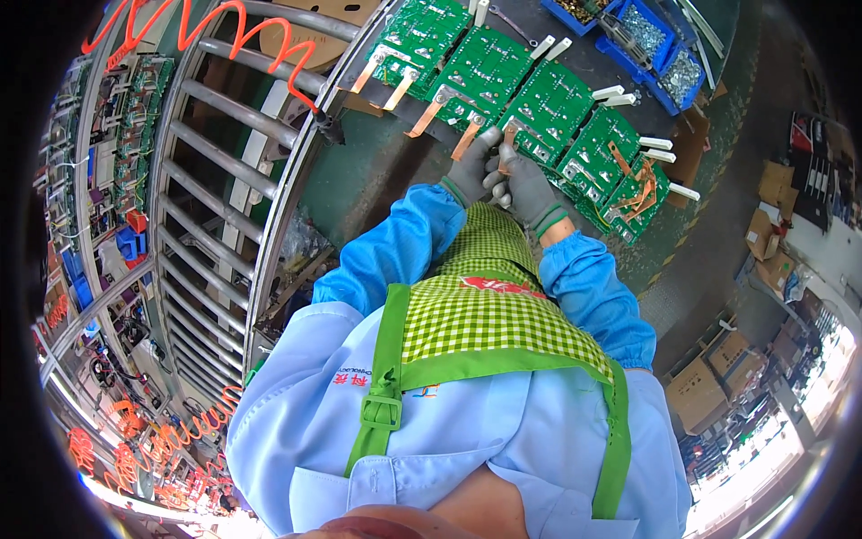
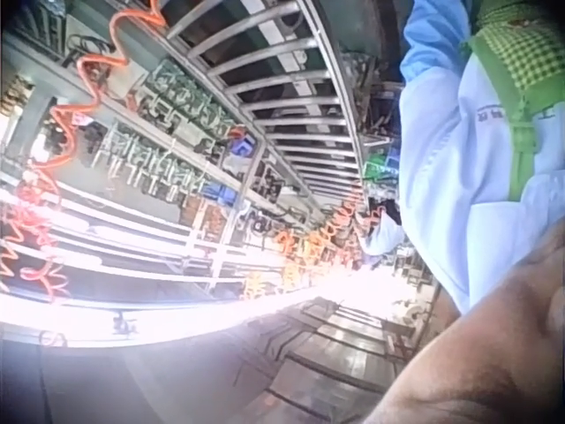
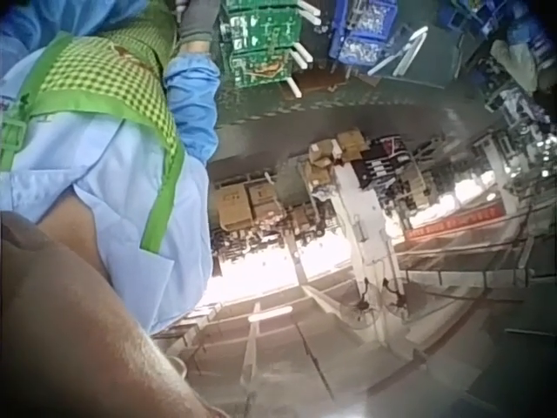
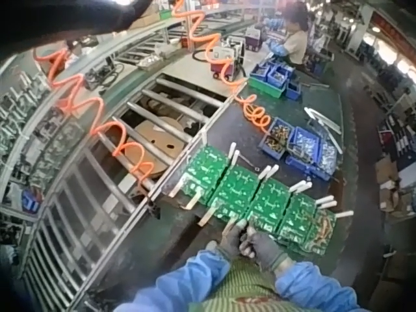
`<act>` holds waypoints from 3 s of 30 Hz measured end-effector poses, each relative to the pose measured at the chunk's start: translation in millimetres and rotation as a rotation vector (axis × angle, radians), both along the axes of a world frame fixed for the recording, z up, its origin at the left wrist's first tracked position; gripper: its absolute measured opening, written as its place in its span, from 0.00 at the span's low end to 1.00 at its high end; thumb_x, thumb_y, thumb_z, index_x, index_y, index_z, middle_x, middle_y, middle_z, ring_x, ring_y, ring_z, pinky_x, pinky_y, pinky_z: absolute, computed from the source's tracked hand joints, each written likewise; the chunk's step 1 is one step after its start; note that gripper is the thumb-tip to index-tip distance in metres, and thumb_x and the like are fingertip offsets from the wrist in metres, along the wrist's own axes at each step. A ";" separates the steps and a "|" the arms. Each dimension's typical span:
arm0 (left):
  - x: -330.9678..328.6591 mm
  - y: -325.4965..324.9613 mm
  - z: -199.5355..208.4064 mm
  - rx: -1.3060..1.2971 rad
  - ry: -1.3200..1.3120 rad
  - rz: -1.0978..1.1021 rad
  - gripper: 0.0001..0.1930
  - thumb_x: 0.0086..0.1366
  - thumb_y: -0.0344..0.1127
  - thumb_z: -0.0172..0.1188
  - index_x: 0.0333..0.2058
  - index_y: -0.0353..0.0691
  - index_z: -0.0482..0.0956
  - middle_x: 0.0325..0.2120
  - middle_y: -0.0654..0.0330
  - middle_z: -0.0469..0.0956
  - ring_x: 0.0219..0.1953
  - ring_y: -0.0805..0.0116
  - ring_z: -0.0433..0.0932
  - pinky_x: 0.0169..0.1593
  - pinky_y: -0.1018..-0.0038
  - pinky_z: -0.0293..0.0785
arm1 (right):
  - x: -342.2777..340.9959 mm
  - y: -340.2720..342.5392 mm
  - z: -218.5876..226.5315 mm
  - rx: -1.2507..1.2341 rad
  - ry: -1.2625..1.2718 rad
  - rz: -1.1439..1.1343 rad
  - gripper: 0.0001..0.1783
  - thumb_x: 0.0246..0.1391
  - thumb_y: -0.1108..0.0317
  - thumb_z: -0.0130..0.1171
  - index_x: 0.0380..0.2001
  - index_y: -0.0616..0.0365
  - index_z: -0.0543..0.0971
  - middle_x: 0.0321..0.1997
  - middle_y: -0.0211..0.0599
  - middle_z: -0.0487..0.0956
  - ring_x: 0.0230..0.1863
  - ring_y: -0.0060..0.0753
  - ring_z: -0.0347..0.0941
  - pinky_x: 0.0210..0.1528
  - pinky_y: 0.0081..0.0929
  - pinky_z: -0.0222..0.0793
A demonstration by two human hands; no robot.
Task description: Attaching and securing metal terminals and connectors onto printed circuit board modules using an electric screwdriver.
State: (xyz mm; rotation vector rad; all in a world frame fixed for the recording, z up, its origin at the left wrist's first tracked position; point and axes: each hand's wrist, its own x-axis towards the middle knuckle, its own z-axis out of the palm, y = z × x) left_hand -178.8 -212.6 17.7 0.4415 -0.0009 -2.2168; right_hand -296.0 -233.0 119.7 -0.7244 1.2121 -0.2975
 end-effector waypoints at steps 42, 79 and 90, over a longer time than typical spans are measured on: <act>-0.4 -15.5 81.8 0.347 -0.545 0.095 0.12 0.61 0.41 0.53 0.36 0.39 0.72 0.25 0.63 0.71 0.24 0.76 0.70 0.22 0.84 0.64 | -234.5 -227.8 137.7 -0.731 0.514 -0.012 0.18 0.55 0.60 0.51 0.44 0.61 0.74 0.33 0.30 0.76 0.29 0.16 0.68 0.31 0.13 0.63; -3.8 -21.3 74.7 0.283 -0.663 0.141 0.14 0.61 0.41 0.52 0.33 0.32 0.71 0.21 0.60 0.70 0.20 0.77 0.66 0.22 0.83 0.62 | -231.3 -398.2 -64.5 -0.996 1.075 0.884 0.16 0.48 0.62 0.55 0.44 0.47 0.76 0.44 0.42 0.77 0.44 0.46 0.73 0.47 0.40 0.67; -1.3 -18.8 80.6 0.298 -0.650 0.163 0.13 0.62 0.38 0.52 0.37 0.32 0.69 0.25 0.60 0.71 0.19 0.80 0.66 0.21 0.85 0.64 | -206.1 -399.4 -79.6 -0.955 1.138 1.025 0.17 0.50 0.63 0.52 0.45 0.48 0.71 0.42 0.47 0.76 0.46 0.52 0.71 0.46 0.45 0.66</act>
